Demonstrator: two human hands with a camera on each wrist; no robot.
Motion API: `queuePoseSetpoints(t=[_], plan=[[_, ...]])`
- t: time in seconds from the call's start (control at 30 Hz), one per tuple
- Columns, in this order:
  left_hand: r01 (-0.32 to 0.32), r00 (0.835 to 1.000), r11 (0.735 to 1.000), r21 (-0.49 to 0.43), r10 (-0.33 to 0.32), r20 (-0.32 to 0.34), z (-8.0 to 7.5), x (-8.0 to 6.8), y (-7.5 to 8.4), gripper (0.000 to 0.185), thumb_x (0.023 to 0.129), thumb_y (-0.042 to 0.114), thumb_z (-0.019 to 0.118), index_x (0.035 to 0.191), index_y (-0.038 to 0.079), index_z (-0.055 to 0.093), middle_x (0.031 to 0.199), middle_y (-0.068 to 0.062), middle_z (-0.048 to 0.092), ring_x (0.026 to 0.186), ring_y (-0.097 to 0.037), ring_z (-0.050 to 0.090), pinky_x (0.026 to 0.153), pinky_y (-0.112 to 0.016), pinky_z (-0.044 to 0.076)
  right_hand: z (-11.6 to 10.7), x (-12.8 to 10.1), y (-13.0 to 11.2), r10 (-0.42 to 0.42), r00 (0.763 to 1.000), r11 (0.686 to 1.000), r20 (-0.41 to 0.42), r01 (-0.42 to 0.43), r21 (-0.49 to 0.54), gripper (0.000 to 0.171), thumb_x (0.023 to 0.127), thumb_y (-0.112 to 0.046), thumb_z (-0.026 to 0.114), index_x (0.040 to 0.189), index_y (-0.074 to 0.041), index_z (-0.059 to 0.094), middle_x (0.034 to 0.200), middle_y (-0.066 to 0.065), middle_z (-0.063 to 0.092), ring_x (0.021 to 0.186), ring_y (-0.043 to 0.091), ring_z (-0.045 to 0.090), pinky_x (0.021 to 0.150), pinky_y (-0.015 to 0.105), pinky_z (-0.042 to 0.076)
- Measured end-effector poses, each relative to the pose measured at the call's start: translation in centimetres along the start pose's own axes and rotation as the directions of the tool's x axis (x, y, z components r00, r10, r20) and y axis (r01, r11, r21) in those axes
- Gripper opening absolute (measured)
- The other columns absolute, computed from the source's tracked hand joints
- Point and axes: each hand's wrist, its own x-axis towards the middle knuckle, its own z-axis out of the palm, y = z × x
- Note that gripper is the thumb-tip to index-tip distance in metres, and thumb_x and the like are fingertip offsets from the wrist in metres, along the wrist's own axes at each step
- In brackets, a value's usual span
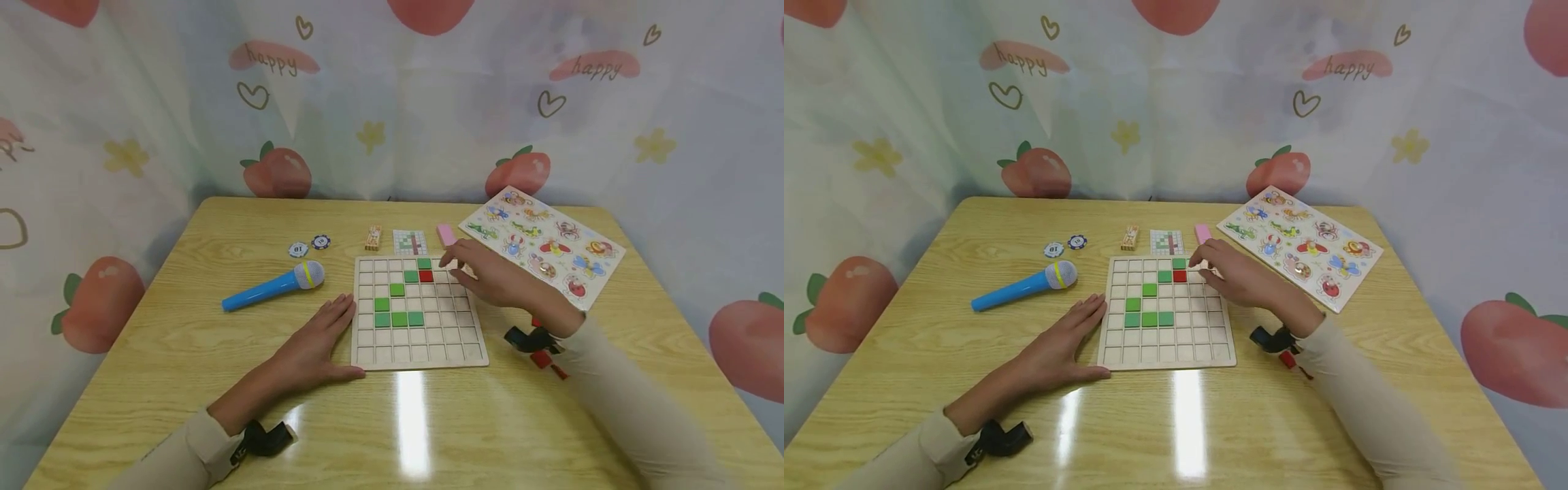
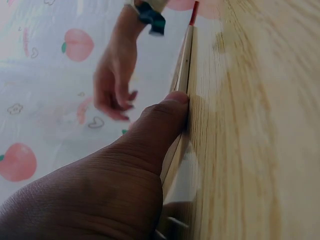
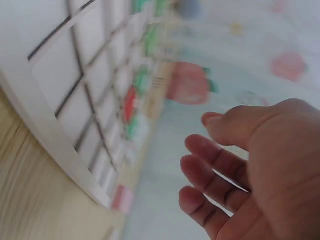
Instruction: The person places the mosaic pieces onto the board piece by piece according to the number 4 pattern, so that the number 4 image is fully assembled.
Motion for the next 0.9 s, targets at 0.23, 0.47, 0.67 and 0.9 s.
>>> queuePoseSetpoints(t=[0.23,0.47,0.67,0.9], plan=[[-0.009,1.0,1.0,0.029,0.009,-0.005,-0.1,0.1,0.2,0.124,0.082,0.071,0.081,0.171,0.01,0.02,0.182,-0.009,0.013,0.169,-0.034,0.014,0.135,-0.057,0.025,-2.1,-9.3,0.3,0.035,0.967,0.996,-0.253,-0.013,0.087,0.028,0.103,0.004,0.064,0.119,-0.018,0.07,0.109,-0.009,0.069,0.084,0.002,0.057,0.072,0.02,0.052],[-0.006,1.0,1.0,0.019,0.006,-0.005,-0.1,0.2,0.2,0.125,0.082,0.07,0.082,0.172,0.01,0.019,0.182,-0.009,0.012,0.169,-0.035,0.014,0.135,-0.057,0.025,-0.9,-16.0,2.4,0.106,0.932,0.987,-0.348,-0.056,0.152,0.04,0.093,0.015,0.07,0.118,-0.017,0.073,0.1,-0.005,0.073,0.078,0.003,0.056,0.079,0.012,0.048],[-0.002,1.0,1.0,0.009,0.002,-0.007,0.3,0.3,0.1,0.124,0.082,0.07,0.082,0.172,0.011,0.02,0.182,-0.009,0.013,0.168,-0.036,0.014,0.135,-0.058,0.025,1.2,-17.7,5.0,0.187,0.912,0.978,-0.364,-0.138,0.156,0.036,0.095,0.012,0.07,0.119,-0.015,0.072,0.105,-0.001,0.072,0.08,0.003,0.055,0.07,0.014,0.047],[-0.003,1.0,1.0,0.014,0.003,-0.016,0.4,0.2,0.0,0.124,0.081,0.072,0.081,0.172,0.011,0.021,0.181,-0.01,0.014,0.168,-0.039,0.016,0.134,-0.059,0.027,2.3,-17.8,5.3,0.08,0.97,0.992,-0.228,-0.054,0.118,0.033,0.093,0.005,0.076,0.115,-0.019,0.072,0.099,-0.012,0.06,0.077,-0.001,0.046,0.063,0.02,0.043]])
